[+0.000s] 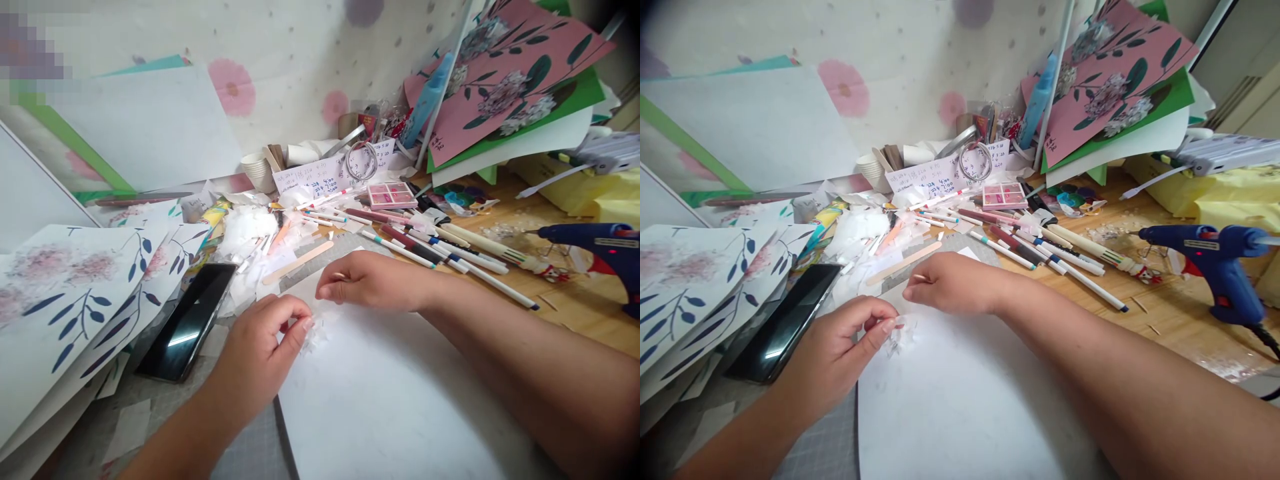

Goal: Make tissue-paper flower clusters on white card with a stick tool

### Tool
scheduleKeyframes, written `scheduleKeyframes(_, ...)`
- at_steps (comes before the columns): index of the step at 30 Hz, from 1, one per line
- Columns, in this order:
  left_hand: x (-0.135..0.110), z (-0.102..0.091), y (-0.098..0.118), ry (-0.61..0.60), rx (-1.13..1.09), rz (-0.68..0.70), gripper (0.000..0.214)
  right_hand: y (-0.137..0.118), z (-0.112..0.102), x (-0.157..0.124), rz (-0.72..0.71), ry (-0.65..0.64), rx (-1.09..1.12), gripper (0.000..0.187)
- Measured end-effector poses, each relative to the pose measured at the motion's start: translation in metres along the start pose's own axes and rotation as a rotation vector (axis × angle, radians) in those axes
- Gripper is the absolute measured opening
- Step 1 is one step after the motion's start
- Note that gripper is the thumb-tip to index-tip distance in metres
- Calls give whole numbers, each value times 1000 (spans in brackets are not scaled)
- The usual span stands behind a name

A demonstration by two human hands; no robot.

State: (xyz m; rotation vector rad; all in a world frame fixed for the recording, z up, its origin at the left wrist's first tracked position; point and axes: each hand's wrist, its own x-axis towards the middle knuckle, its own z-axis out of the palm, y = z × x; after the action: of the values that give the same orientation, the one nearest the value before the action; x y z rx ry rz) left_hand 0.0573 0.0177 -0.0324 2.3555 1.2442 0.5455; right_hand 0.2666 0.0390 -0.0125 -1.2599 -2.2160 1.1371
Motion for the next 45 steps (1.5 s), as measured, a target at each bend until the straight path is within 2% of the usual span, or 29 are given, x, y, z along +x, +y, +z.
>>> scheduleKeyframes(4,0,0,0,-19,-21,-57,14,2,-3,-2,-31,84,95,30)
scheduleKeyframes(9,-1,-1,1,-71,-91,-97,17,-3,-4,-10,-195,182,218,49)
scheduleKeyframes(14,-3,0,-4,-37,48,25,14,-2,1,-7,-180,336,304,44)
scheduleKeyframes(19,-6,-2,-11,-12,199,189,16,-1,7,-2,-155,253,458,36)
scheduleKeyframes(26,-8,-3,-14,1,346,330,25,-7,16,-5,-68,76,381,30)
scheduleKeyframes(33,-7,-3,-12,109,274,351,21,-10,13,-8,-75,118,315,31)
scheduleKeyframes(41,-7,3,-16,233,246,258,18,-9,17,-7,-95,129,239,26)
scheduleKeyframes(45,-6,2,-10,249,2,60,10,-7,14,-7,-111,257,291,31)
